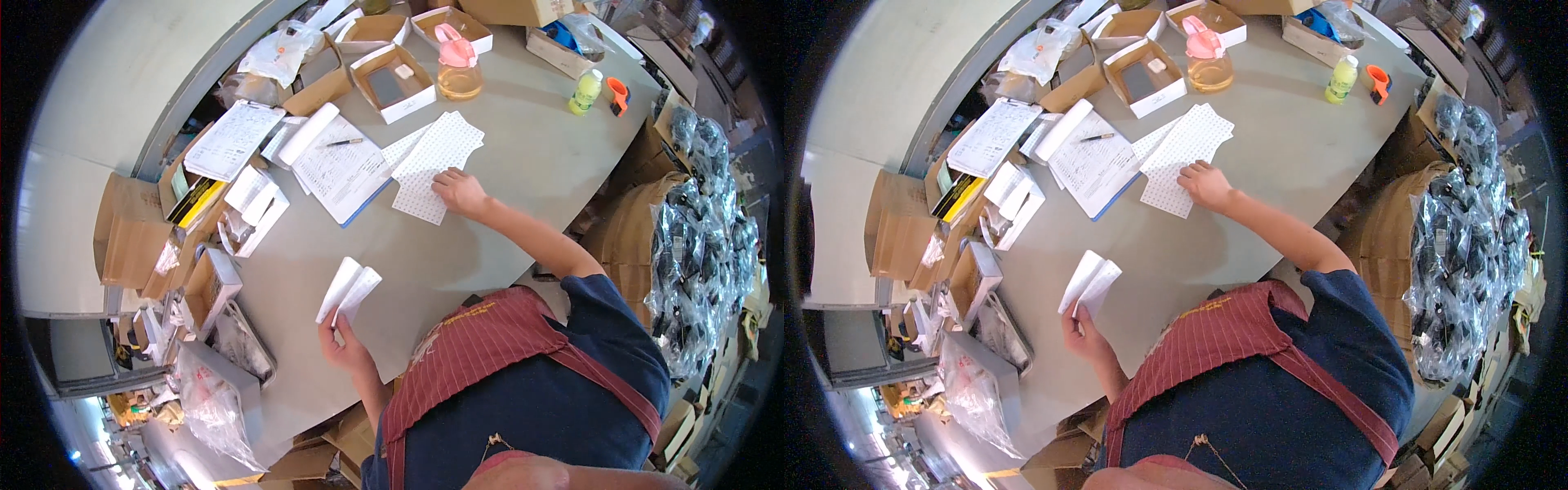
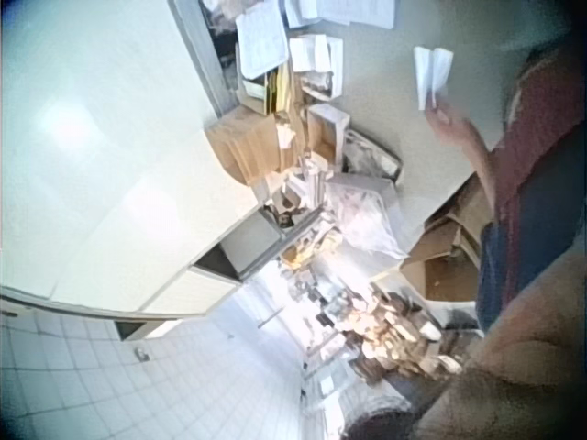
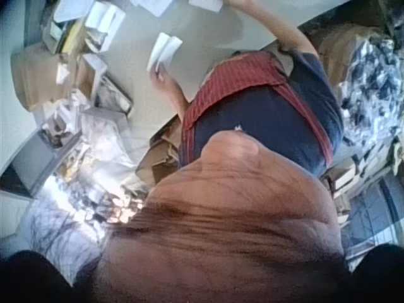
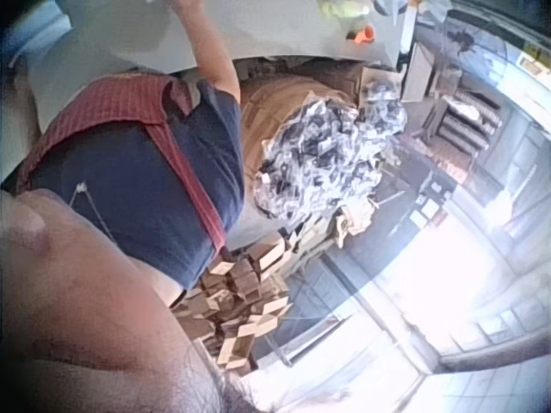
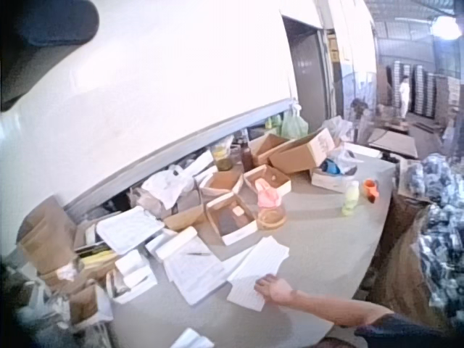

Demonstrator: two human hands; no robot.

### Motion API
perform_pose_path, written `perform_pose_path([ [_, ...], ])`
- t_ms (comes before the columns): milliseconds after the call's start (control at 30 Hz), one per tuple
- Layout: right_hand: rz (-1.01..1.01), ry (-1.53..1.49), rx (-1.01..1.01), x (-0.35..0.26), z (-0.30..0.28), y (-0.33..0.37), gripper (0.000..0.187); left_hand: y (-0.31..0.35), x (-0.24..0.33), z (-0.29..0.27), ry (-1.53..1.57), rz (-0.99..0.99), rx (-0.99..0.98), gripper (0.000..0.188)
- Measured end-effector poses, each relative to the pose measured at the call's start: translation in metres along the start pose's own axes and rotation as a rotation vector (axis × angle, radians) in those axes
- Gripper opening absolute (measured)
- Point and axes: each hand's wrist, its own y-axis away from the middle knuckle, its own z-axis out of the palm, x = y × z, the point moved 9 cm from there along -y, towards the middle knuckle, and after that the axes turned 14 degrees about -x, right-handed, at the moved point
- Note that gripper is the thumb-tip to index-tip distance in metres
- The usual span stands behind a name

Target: The person sorts small packaged parts on a work table, checking them against a paper document, and places them into cardboard boxes.

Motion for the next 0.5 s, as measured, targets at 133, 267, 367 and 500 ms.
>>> perform_pose_path([
  [133, 0.17, 0.034, 0.222, -0.006, -0.016, 0.004, 0.039, -0.003, -0.009, -0.009, 0.121, 0.019, 0.066, 0.019],
  [267, 0.253, -0.095, 0.016, 0.008, -0.012, -0.018, 0.048, -0.004, 0.0, -0.011, 0.089, -0.007, 0.065, 0.02],
  [367, 0.278, 0.015, -0.288, 0.014, 0.012, -0.028, 0.043, -0.001, 0.006, -0.008, 0.074, -0.011, 0.039, 0.021],
  [500, -0.112, -0.005, -0.196, -0.032, -0.005, -0.019, 0.032, 0.008, 0.003, -0.015, 0.132, 0.04, 0.087, 0.023],
])
